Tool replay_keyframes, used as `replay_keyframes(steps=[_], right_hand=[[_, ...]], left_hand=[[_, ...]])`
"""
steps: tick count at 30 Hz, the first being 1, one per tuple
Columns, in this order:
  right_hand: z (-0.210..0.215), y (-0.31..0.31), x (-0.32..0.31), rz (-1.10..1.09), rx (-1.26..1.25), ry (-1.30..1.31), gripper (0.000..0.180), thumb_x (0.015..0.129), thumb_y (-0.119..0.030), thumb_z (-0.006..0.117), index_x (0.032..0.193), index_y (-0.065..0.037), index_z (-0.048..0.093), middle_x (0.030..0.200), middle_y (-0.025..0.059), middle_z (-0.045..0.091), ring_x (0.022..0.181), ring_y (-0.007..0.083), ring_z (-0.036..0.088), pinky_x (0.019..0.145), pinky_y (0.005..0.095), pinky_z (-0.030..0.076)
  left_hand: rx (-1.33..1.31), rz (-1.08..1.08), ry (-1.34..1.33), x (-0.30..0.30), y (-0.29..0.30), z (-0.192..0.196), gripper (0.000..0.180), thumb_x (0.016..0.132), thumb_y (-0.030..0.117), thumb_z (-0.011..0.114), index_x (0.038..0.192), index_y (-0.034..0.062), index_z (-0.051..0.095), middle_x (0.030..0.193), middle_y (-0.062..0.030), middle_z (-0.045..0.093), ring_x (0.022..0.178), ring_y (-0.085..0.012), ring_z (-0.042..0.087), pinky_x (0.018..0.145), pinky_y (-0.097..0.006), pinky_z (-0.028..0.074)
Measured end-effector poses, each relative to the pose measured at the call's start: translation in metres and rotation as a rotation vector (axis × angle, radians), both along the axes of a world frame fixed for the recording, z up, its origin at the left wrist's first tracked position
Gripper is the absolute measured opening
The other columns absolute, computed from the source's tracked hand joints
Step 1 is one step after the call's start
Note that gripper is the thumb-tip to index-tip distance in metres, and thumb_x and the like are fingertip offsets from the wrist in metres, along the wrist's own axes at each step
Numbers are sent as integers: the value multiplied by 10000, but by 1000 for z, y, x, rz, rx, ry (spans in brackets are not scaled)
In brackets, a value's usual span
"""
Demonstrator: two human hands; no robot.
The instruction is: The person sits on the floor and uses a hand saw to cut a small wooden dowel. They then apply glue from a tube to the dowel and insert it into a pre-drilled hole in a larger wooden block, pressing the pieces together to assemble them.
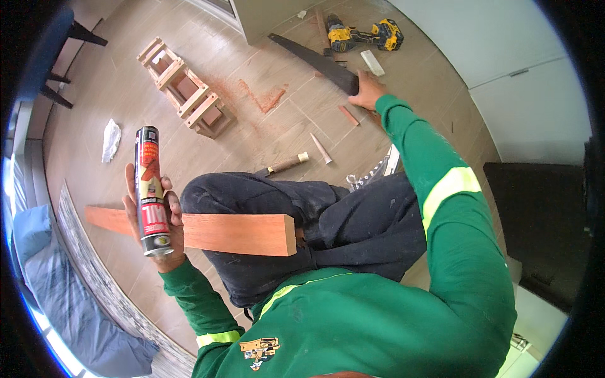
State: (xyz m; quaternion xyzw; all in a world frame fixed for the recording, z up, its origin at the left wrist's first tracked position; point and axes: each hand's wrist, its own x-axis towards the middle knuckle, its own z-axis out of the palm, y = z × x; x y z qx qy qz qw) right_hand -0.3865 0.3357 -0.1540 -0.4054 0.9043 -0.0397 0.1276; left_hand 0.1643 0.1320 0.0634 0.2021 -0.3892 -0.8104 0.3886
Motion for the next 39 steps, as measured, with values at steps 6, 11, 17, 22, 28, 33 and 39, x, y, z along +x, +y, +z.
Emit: replay_keyframes(steps=[6,11,17,22,28,33,39], right_hand=[[58,72,-4,52,113,41,866,800,-411,789,1472,49,493,1513,334,517,1429,491,523,1191,576,468],[58,187,-18,-30,167,-4,952,810,-347,835,1556,71,418,1587,393,441,1466,535,483,1243,542,422],[25,265,-9,-133,297,63,1014,793,-410,877,1578,67,447,1610,393,440,1462,522,494,1231,525,429],[64,190,-41,-49,495,-108,757,893,-403,822,1476,34,615,1487,330,601,1388,480,575,1190,521,465],[43,-11,-67,261,-297,77,334,1050,-132,573,1352,-77,705,1299,251,713,1204,466,661,1046,543,534],[-26,-72,-96,423,-187,24,395,1045,-107,574,1425,-118,679,1440,195,676,1340,406,624,1179,494,484],[-38,-63,-106,287,-119,6,245,1067,-182,584,1224,-14,668,1265,278,693,1164,498,664,1009,579,527]], left_hand=[[89,-8,97,-6,-4,-17,690,1158,441,530,1745,185,273,1191,-258,620,790,-214,658,577,-249,612],[3,-15,29,-32,-14,-27,745,1112,448,603,1739,192,291,1264,-282,615,802,-220,678,577,-261,619],[-139,30,-292,-75,-9,-10,833,1063,458,667,1730,130,289,1226,-237,694,889,-171,753,738,-245,676],[-136,-25,-262,-96,-14,-16,825,1073,456,652,1736,137,278,1226,-236,694,899,-176,758,724,-243,671],[-28,-87,-171,-107,-16,-34,810,1094,430,628,1749,139,250,1259,-256,664,839,-180,723,711,-249,666],[6,-100,-214,-107,-16,-35,754,1126,433,571,1747,128,270,1274,-258,661,820,-183,690,656,-249,614],[39,-58,-186,-104,-16,-36,692,1122,434,584,1703,134,359,1240,-236,700,865,-203,735,700,-270,629]])
